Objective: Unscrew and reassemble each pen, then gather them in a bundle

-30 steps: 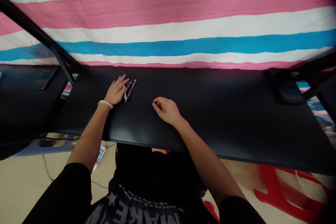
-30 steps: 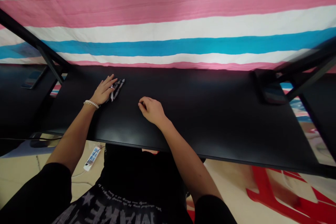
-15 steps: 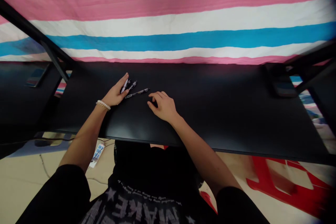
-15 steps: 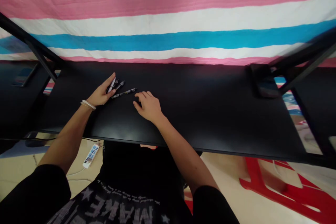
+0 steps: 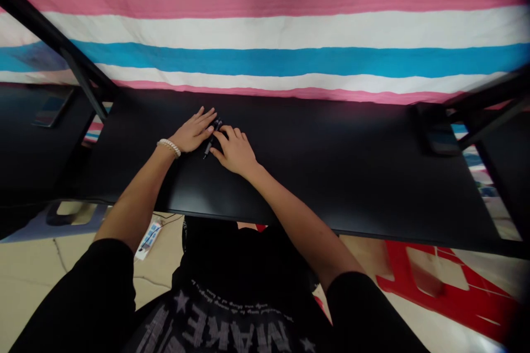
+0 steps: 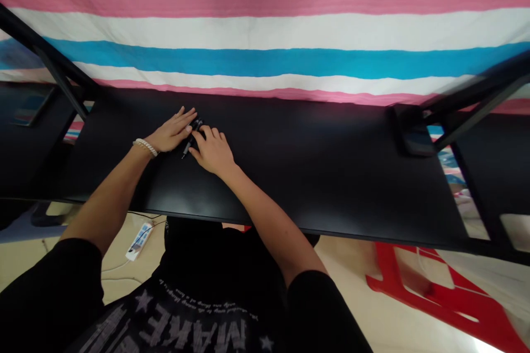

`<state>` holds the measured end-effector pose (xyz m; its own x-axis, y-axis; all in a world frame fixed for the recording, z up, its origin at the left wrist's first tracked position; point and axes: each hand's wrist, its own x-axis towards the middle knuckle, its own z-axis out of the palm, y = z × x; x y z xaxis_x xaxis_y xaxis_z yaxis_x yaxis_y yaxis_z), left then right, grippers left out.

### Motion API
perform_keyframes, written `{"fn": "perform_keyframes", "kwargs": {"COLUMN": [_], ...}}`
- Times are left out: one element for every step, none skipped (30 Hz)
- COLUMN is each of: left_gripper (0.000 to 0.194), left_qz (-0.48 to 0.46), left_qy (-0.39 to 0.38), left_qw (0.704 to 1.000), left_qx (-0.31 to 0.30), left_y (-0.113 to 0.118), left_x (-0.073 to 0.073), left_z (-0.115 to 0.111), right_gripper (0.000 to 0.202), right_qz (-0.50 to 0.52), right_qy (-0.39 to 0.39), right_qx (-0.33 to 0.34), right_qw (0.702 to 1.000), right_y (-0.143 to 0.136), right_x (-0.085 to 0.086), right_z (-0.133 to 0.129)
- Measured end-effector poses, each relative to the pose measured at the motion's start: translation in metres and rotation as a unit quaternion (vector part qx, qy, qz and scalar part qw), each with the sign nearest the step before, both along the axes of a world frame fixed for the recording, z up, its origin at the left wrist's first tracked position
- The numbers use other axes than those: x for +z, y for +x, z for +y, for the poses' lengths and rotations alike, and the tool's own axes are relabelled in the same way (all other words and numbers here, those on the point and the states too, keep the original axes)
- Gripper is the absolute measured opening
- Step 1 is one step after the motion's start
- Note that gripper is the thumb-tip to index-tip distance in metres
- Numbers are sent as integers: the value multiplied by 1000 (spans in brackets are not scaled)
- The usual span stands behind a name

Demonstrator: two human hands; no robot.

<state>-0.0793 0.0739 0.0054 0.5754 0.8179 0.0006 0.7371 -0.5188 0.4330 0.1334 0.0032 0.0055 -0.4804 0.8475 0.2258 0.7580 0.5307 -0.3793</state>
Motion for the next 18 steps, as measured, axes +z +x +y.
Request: {"fn": "perform_keyframes", "kwargs": {"left_gripper": [72, 70, 68, 66, 64, 62, 61, 59, 57, 55, 54, 53, 53, 56, 58, 61, 62, 63], "left_qz": [1, 4, 5, 6, 4, -1, -9, -21, -38, -57, -75, -90, -100, -104, -107, -109, -110, -110], "left_qy": [-1, -2, -1, 1, 3, 5, 6, 6, 5, 4, 4, 6, 10, 13, 16, 19, 20, 20], "left_qw": [1000, 1000, 1000, 999, 999, 998, 998, 997, 996, 994, 992, 990, 988, 987, 987, 986, 986, 985], "left_qx": [9, 18, 27, 37, 47, 56, 64, 70, 78, 89, 100, 110, 120, 122, 123, 123, 125, 131], "left_y": [1, 2, 4, 6, 8, 10, 13, 16, 20, 24, 28, 32, 37, 41, 47, 52, 58, 66], "left_x": [1, 2, 3, 3, 3, 2, 1, -1, -3, -5, -8, -10, -12, -14, -15, -16, -16, -16], "left_z": [-2, -4, -5, -6, -7, -8, -8, -9, -10, -11, -14, -17, -20, -25, -29, -34, -39, -43], "right_gripper": [45, 44, 44, 45, 47, 48, 48, 47, 46, 46, 47, 49, 52, 56, 59, 62, 63, 64], "right_qz": [4, 10, 18, 28, 39, 50, 61, 71, 80, 88, 97, 105, 112, 118, 122, 126, 130, 134], "right_qy": [-1, -2, -3, -5, -8, -11, -14, -17, -18, -18, -17, -17, -20, -23, -27, -31, -34, -37], "right_qx": [0, 0, -2, -4, -6, -7, -8, -10, -12, -16, -21, -26, -29, -29, -27, -24, -20, -17], "right_qw": [1000, 1000, 1000, 1000, 999, 999, 998, 997, 997, 996, 995, 994, 993, 992, 992, 991, 991, 990], "right_y": [-5, -9, -11, -13, -13, -13, -12, -11, -10, -9, -8, -7, -6, -5, -3, 0, 4, 8], "right_x": [-1, -2, -3, -3, -4, -5, -6, -6, -7, -8, -8, -9, -10, -11, -11, -12, -13, -13], "right_z": [2, 4, 5, 5, 6, 6, 7, 7, 8, 8, 8, 8, 8, 7, 6, 4, 2, 0]}}
